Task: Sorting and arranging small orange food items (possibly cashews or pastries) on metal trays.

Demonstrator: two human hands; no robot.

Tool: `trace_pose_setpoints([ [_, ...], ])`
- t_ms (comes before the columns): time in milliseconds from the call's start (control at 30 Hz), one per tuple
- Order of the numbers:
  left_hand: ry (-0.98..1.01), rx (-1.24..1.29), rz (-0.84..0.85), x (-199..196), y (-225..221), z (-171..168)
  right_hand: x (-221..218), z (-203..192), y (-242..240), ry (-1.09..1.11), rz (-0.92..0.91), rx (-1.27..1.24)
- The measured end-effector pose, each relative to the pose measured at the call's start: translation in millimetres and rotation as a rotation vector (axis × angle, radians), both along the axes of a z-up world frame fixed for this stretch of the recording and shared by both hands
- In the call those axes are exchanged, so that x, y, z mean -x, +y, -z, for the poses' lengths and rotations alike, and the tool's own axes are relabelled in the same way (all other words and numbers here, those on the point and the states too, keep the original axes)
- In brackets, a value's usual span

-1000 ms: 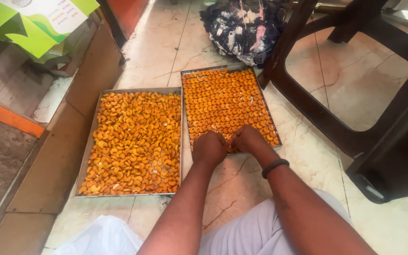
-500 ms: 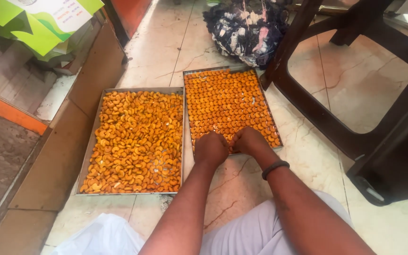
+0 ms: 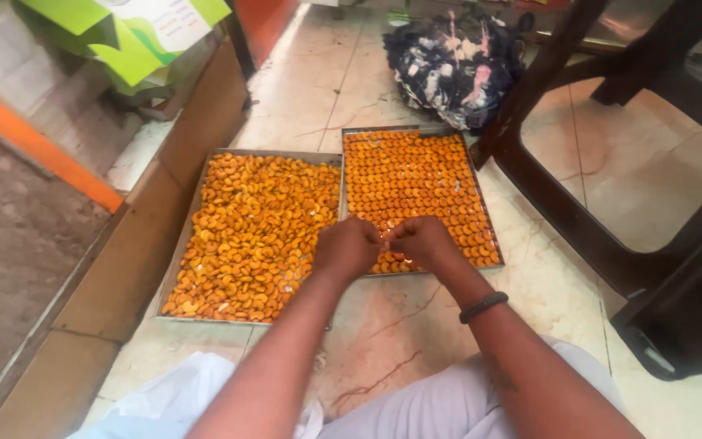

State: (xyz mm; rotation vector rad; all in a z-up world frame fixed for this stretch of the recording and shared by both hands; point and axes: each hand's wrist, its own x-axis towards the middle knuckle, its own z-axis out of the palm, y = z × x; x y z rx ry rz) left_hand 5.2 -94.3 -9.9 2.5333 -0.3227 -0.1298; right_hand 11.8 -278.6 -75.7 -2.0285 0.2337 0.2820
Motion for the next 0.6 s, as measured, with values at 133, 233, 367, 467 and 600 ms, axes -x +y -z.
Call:
trace_pose_setpoints([
  [133,0.08,-0.097,-0.02,8,55,-32,11,-20,48,-0.154,-0.123,0.069],
  [233,0.103,-0.188,-0.078,20,90,-39,16,-21,83,-0.106,-0.166,0.009],
  [367,0.155,-0.265,-0.143,37,117,-24,31,-15,128,-0.169,-0.179,0.109],
  [467,0.145,-0.293,-0.174,39,130,-2,47,-17,153,-0.217,-0.214,0.112],
  [600,0.189,-0.384,-0.16,37,135,-10,60,-21,171,-0.362,-0.229,0.205],
])
